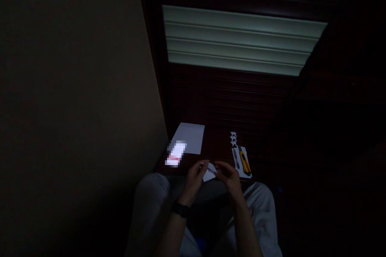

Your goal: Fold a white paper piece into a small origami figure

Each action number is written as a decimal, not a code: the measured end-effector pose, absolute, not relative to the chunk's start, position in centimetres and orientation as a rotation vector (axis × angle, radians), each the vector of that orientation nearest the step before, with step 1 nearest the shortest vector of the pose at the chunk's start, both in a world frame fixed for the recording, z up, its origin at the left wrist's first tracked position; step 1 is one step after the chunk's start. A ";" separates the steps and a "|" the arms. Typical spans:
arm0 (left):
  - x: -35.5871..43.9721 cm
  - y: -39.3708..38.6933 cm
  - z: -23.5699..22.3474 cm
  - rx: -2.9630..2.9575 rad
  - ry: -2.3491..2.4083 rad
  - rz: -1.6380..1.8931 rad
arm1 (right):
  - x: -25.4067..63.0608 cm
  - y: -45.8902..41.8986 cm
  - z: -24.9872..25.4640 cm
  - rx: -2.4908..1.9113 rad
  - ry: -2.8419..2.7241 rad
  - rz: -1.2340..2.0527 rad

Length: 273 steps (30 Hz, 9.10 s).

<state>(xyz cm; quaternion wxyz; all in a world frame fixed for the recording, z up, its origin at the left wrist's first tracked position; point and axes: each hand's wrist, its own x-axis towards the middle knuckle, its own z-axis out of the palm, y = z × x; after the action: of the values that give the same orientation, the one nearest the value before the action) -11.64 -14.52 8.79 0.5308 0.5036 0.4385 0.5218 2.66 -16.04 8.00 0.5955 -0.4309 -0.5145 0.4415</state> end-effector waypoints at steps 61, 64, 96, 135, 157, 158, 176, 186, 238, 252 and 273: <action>-11.4 -14.3 8.7 1.153 0.939 1.153 | 1.8 -15.2 7.0 -1.266 -1.058 0.790; -11.4 -14.4 9.0 1.156 0.930 1.167 | 1.5 -15.0 6.8 -1.266 -1.040 0.777; -11.6 -14.7 9.3 1.122 0.928 1.184 | 2.1 -16.1 8.8 -1.148 -1.019 0.974; -11.0 -15.2 10.4 1.338 1.004 1.180 | 2.4 -16.3 8.9 -1.212 -1.148 0.811; -11.1 -14.8 10.0 1.352 0.999 1.179 | 1.9 -16.1 8.9 -1.340 -1.153 0.672; -11.0 -14.8 9.9 1.349 0.997 1.180 | 1.8 -16.2 9.0 -1.336 -1.142 0.669; -11.0 -15.0 10.2 1.159 0.967 1.256 | 1.3 -16.1 8.9 -1.160 -1.115 0.750; -11.5 -14.9 9.8 1.330 0.906 1.105 | 2.7 -16.4 8.8 -1.109 -1.165 0.929; -11.9 -14.7 10.6 1.204 1.023 1.165 | 2.1 -16.4 9.7 -1.078 -1.113 0.924; -11.2 -15.1 10.3 0.994 0.927 1.241 | 0.5 -16.0 8.8 -0.973 -0.961 1.064; -11.5 -15.0 9.3 0.939 0.884 1.115 | 1.9 -15.6 7.1 -1.145 -1.159 0.778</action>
<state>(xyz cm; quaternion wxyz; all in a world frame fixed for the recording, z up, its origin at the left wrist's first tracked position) -11.54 -15.04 9.29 0.6582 0.4146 0.3904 0.4925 1.90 -15.55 7.05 0.6194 -0.4979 -0.5040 0.3384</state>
